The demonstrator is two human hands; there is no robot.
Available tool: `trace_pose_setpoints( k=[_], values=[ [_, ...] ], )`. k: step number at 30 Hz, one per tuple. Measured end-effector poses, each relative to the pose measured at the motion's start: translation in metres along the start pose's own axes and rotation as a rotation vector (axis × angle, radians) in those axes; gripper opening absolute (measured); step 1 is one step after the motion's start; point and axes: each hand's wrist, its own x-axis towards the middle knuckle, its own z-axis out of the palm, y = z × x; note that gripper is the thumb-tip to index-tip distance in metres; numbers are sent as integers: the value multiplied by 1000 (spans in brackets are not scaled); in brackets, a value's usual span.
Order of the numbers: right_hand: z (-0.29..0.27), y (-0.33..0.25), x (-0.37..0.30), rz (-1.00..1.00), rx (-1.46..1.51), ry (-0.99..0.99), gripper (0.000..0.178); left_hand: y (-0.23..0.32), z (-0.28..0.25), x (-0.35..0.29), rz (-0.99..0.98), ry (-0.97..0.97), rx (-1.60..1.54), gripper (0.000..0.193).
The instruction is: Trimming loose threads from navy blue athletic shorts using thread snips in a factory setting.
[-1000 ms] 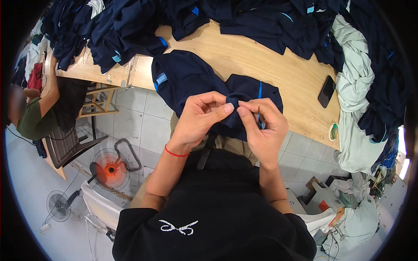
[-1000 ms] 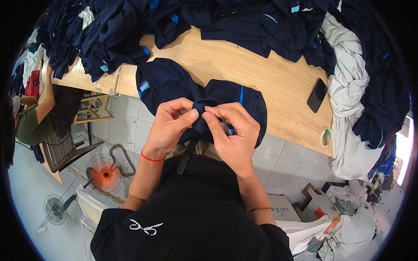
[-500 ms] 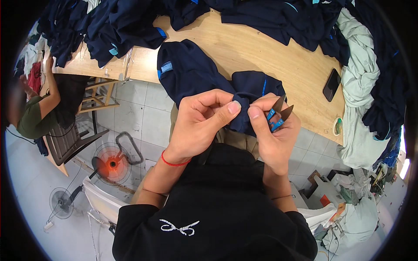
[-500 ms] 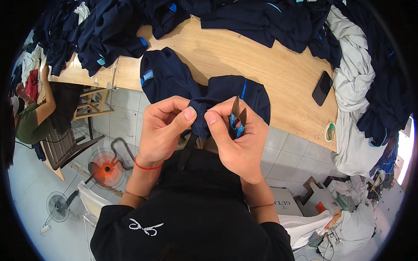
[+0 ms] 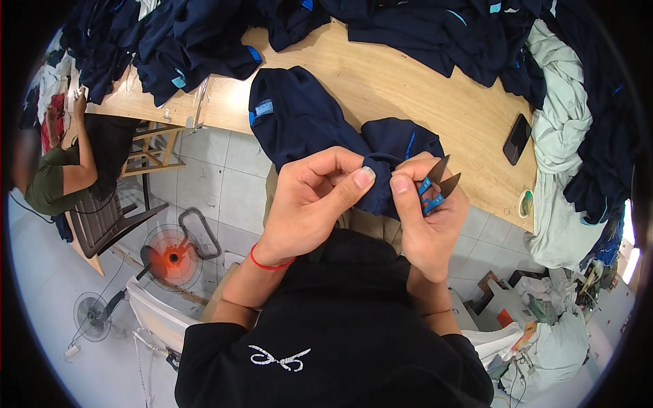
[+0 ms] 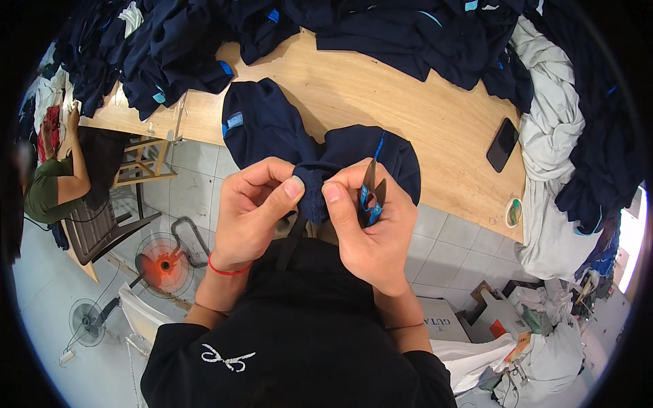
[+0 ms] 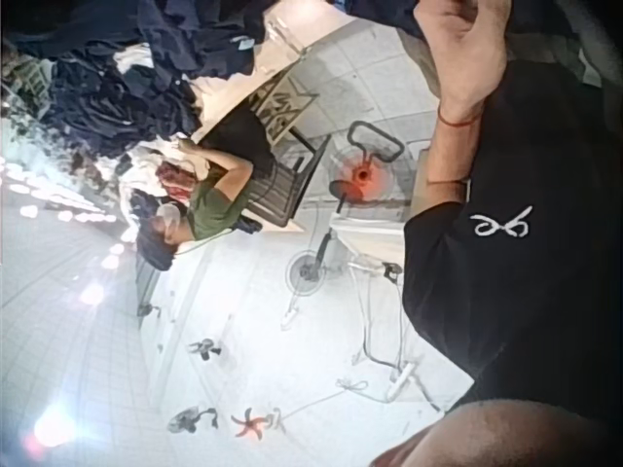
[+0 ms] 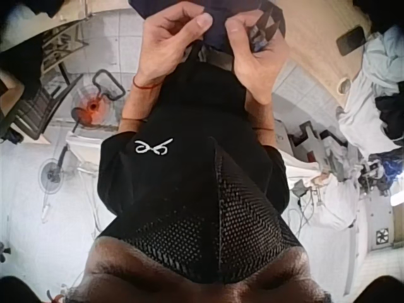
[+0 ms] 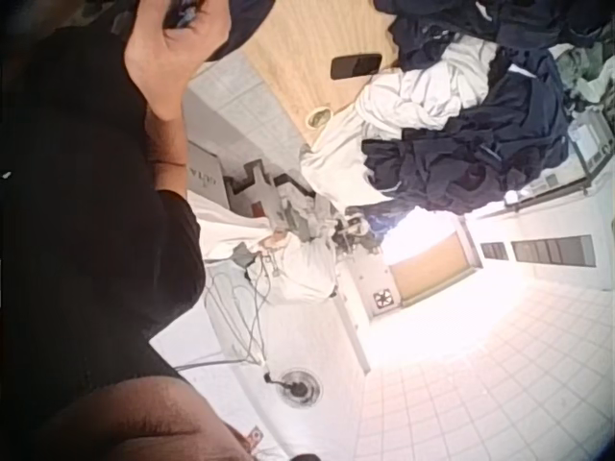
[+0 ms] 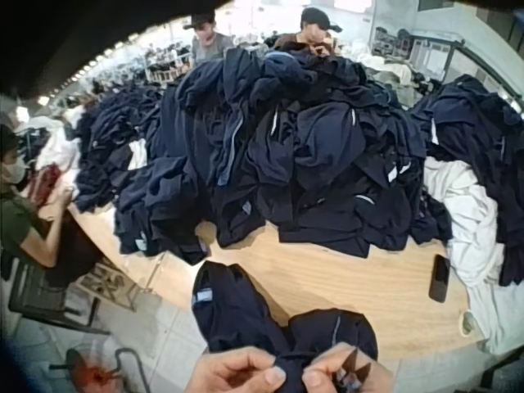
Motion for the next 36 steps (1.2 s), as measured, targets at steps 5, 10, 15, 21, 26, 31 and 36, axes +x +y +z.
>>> trace_pose_setpoints(
  k=[5, 10, 15, 21, 26, 31, 36],
  values=[
    [1, 0, 0, -10, 2, -2, 7, -5, -6, 0, -11, -68, -41, 8],
    [0, -5, -2, 35, -8, -38, 7, -4, 2, 0, -47, 20, -105, 9],
    [3, -8, -3, 93, 37, -50, 6, 1, 2, -4, -48, -17, -126, 13],
    [6, -11, -5, 135, 72, -63, 7, 3, 4, -7, -34, -24, -111, 13],
    [6, -15, -8, 170, 102, -73, 9, 3, 5, -9, -19, -41, -106, 13],
    [6, -15, -9, 152, 115, -79, 11, 5, 6, -10, -19, -53, -105, 12],
    [5, -12, -9, 153, 139, -77, 12, 5, 8, -10, -23, -43, -98, 12]
  ],
)
